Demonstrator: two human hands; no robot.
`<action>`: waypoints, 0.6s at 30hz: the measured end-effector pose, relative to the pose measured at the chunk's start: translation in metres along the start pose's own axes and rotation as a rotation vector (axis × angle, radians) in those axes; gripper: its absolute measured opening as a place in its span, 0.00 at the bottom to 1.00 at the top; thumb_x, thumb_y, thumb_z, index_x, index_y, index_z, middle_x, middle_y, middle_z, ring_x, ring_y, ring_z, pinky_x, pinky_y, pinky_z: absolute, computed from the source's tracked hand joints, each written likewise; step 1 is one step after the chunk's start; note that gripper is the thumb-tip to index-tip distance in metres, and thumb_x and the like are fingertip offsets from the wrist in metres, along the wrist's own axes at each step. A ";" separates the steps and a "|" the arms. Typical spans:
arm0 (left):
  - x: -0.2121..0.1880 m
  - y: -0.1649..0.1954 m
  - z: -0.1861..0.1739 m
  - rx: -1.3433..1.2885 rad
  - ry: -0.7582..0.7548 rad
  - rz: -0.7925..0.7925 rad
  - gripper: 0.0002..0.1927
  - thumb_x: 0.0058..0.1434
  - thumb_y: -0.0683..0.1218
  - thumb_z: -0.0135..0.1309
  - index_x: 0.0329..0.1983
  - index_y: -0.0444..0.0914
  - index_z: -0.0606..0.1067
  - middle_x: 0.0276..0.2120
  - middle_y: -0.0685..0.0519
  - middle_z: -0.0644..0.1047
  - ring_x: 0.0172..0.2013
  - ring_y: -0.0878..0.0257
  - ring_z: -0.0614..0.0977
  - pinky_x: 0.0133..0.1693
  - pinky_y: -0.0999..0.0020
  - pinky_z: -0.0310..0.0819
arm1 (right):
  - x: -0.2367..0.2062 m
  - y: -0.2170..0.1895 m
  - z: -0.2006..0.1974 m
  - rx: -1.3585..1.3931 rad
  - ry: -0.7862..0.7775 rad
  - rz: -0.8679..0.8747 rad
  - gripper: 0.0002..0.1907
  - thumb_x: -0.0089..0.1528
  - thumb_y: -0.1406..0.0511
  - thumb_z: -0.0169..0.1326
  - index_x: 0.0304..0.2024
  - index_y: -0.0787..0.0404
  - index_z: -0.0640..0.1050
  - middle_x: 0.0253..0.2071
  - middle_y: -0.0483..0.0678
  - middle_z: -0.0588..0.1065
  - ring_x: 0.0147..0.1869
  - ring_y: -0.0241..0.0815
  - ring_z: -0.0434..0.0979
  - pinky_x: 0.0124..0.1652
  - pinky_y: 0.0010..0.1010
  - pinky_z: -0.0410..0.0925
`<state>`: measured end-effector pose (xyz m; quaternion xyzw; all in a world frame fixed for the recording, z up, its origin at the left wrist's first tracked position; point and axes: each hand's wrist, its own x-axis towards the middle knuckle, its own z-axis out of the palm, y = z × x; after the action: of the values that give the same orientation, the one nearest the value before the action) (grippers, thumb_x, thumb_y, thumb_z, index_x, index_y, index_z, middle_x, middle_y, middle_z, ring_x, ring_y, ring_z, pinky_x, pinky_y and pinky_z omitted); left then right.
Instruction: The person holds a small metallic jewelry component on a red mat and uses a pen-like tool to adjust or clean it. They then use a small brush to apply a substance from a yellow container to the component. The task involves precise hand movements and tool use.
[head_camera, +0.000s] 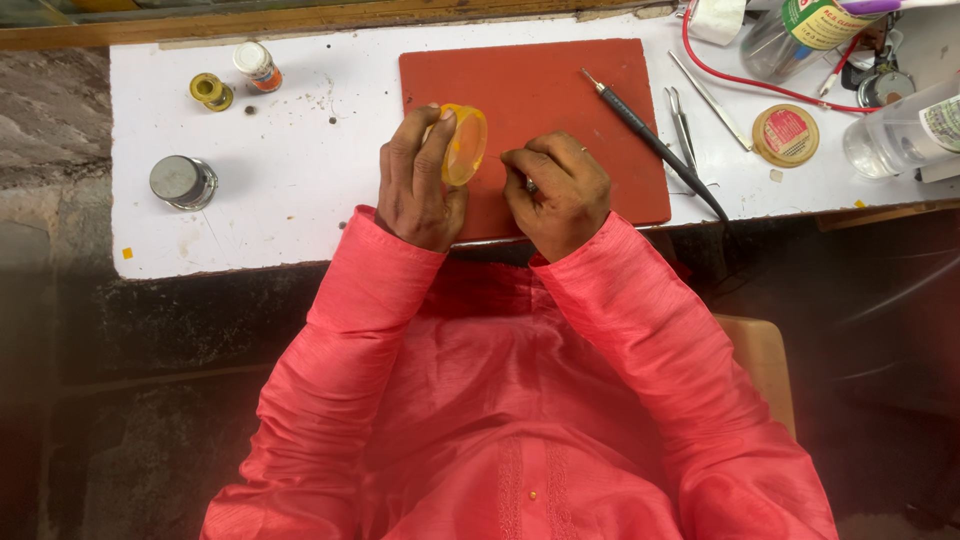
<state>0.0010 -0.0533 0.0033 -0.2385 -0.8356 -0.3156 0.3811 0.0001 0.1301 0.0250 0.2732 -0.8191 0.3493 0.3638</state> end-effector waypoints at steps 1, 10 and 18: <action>0.000 0.000 0.000 0.006 0.007 0.016 0.42 0.53 0.26 0.57 0.71 0.37 0.63 0.66 0.43 0.66 0.60 0.45 0.76 0.60 0.58 0.78 | 0.000 0.000 0.001 0.006 -0.002 0.008 0.12 0.56 0.81 0.63 0.39 0.65 0.80 0.36 0.49 0.74 0.36 0.43 0.77 0.32 0.30 0.71; 0.002 0.000 -0.001 0.009 0.000 0.041 0.42 0.53 0.26 0.59 0.71 0.36 0.63 0.65 0.43 0.66 0.59 0.46 0.76 0.60 0.58 0.77 | -0.001 0.002 0.001 0.059 -0.040 0.060 0.11 0.56 0.80 0.62 0.39 0.65 0.81 0.37 0.50 0.74 0.35 0.42 0.77 0.33 0.29 0.71; 0.004 0.002 -0.002 0.011 -0.009 0.010 0.43 0.51 0.26 0.60 0.71 0.36 0.62 0.65 0.42 0.66 0.60 0.44 0.75 0.60 0.58 0.77 | -0.011 0.014 -0.014 0.587 -0.062 0.599 0.05 0.64 0.76 0.60 0.41 0.67 0.82 0.38 0.46 0.77 0.36 0.31 0.76 0.34 0.21 0.70</action>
<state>0.0015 -0.0528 0.0082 -0.2420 -0.8378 -0.3081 0.3803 0.0027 0.1513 0.0181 0.1253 -0.7386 0.6498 0.1283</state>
